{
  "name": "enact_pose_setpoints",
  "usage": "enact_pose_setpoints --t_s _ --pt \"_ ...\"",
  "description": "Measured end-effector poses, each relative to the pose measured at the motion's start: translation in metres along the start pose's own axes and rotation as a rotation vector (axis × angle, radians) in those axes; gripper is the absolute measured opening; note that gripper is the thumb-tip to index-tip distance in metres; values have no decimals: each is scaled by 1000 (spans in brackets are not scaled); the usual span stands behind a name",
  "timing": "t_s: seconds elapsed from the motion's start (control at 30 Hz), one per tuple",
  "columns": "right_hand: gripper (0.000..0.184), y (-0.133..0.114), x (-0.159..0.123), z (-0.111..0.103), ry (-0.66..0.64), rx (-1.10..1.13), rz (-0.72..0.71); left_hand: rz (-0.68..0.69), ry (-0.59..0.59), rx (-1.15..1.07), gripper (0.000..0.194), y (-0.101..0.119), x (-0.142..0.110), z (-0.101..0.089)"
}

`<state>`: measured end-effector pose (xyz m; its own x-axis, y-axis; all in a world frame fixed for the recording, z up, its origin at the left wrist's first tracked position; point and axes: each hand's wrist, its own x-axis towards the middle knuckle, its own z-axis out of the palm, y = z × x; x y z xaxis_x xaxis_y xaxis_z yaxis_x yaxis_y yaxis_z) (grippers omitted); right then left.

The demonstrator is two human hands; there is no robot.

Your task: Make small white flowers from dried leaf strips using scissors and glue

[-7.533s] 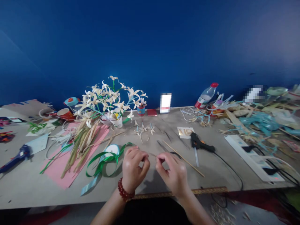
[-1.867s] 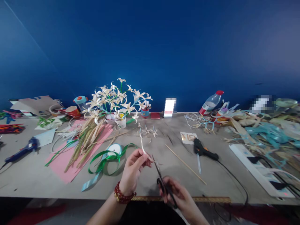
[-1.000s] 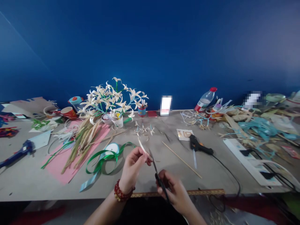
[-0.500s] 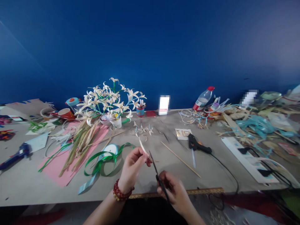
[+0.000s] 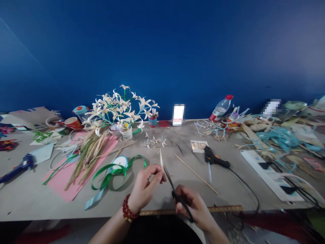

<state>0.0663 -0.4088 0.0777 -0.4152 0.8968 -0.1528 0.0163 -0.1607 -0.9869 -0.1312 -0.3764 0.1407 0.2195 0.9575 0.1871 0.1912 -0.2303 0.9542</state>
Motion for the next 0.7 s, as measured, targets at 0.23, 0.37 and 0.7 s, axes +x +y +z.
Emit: enact_pose_setpoints --t_s 0.23,0.37,0.7 --pt "51 -14 7 1 11 -157 -40 16 -42 139 24 3 0 -5" --pt "44 -13 7 2 33 -216 -38 25 -42 140 24 2 2 -4" --pt "38 -5 7 5 49 -147 70 15 -69 26 28 0 4 -4"
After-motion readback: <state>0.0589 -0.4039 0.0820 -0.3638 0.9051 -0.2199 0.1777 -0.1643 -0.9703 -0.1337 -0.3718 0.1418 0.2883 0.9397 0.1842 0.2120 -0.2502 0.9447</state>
